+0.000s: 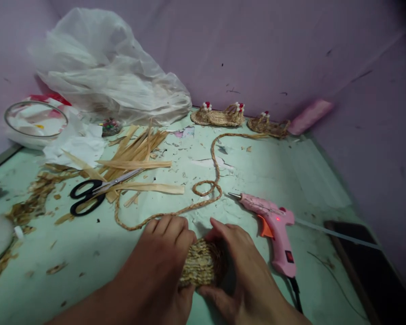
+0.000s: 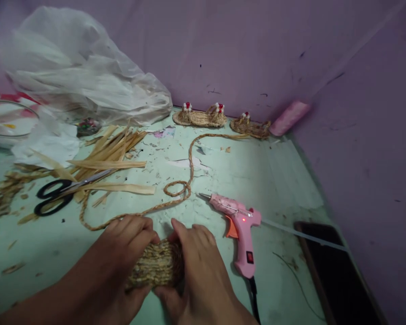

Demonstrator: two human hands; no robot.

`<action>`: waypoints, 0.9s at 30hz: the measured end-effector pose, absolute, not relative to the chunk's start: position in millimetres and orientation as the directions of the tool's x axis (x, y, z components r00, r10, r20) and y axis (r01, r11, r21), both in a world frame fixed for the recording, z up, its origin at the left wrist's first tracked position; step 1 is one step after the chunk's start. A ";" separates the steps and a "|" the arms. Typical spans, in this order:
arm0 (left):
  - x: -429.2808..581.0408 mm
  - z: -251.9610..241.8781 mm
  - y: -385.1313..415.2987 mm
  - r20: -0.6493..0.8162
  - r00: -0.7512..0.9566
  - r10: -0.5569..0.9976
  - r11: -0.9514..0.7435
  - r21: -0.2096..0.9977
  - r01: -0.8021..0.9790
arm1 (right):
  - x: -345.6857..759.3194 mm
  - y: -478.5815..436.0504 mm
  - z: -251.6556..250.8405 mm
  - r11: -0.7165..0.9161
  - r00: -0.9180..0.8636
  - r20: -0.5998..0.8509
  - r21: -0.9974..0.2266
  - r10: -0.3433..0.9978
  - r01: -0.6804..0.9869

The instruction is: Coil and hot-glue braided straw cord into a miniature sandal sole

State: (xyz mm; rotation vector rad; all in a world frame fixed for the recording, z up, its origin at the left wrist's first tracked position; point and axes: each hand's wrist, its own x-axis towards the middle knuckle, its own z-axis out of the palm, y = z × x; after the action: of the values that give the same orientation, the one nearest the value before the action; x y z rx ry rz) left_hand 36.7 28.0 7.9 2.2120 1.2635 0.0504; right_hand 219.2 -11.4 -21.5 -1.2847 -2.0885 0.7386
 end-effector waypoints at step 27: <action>25.2 16.6 17.6 -0.303 0.251 0.919 0.223 0.927 0.301 | 212.1 -27.5 -3.4 -0.282 -0.117 -0.288 -0.957 0.950 0.070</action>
State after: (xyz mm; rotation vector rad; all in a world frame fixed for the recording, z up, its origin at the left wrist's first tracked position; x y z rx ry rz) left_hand 25.2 17.6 16.6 1.3167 1.2872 0.6513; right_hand 212.1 -27.5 -3.4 -1.3996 -1.1922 1.4941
